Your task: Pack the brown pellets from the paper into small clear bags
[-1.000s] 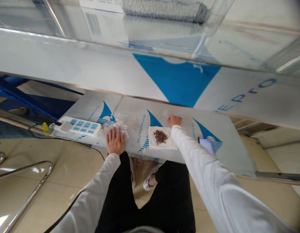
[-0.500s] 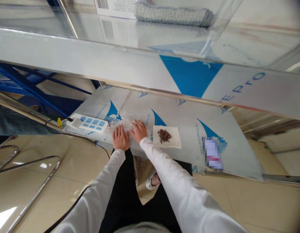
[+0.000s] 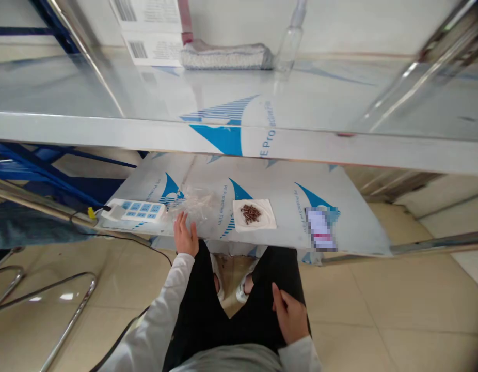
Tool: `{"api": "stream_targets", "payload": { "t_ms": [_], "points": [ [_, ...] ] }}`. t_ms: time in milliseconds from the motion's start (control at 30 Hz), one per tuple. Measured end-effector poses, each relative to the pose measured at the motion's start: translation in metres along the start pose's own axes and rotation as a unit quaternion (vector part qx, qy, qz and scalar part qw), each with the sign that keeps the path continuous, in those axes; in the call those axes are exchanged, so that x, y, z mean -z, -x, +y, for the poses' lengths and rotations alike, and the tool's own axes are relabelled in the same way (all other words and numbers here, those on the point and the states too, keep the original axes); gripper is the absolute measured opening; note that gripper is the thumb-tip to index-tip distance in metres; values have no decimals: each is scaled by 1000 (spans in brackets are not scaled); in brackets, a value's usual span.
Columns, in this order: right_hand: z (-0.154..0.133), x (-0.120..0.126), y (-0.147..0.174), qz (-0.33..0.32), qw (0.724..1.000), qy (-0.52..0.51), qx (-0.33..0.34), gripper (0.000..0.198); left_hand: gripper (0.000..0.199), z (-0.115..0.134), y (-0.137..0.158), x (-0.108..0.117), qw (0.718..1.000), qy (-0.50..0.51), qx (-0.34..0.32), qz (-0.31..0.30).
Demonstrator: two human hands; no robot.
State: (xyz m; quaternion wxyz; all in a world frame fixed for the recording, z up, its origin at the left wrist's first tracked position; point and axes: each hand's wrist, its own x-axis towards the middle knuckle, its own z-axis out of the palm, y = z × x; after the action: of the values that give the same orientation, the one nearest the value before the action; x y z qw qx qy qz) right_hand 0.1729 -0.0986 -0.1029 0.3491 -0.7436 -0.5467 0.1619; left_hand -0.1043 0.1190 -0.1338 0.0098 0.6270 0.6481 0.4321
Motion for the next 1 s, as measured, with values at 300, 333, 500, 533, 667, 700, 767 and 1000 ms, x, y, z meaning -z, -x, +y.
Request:
{"api": "stream_targets", "payload": {
  "t_ms": [300,333,500,533,667,700,767,1000],
  "points": [
    [-3,0,13,-52,997,-6,-57,62,34,15,17,9,988,-26,-71,-138],
    [-3,-1,15,-57,996,-6,-62,63,35,14,17,12,985,-35,-77,-153],
    [-3,8,24,-65,995,2,-75,67,35,18,23,29,977,-62,-70,-191],
    [-4,11,26,-67,995,5,-73,67,35,20,26,29,977,-63,-64,-195],
    [-7,22,32,-116,992,-9,-39,65,36,25,36,24,981,-62,-18,-182],
    [-7,24,33,-127,991,-19,-30,63,36,27,36,22,983,-64,-3,-174],
    [-9,27,32,-141,989,-40,-14,60,36,28,31,17,985,-72,31,-155],
    [-28,23,13,-215,970,-88,75,58,53,14,-24,11,967,-148,194,-71]
  ]
}}
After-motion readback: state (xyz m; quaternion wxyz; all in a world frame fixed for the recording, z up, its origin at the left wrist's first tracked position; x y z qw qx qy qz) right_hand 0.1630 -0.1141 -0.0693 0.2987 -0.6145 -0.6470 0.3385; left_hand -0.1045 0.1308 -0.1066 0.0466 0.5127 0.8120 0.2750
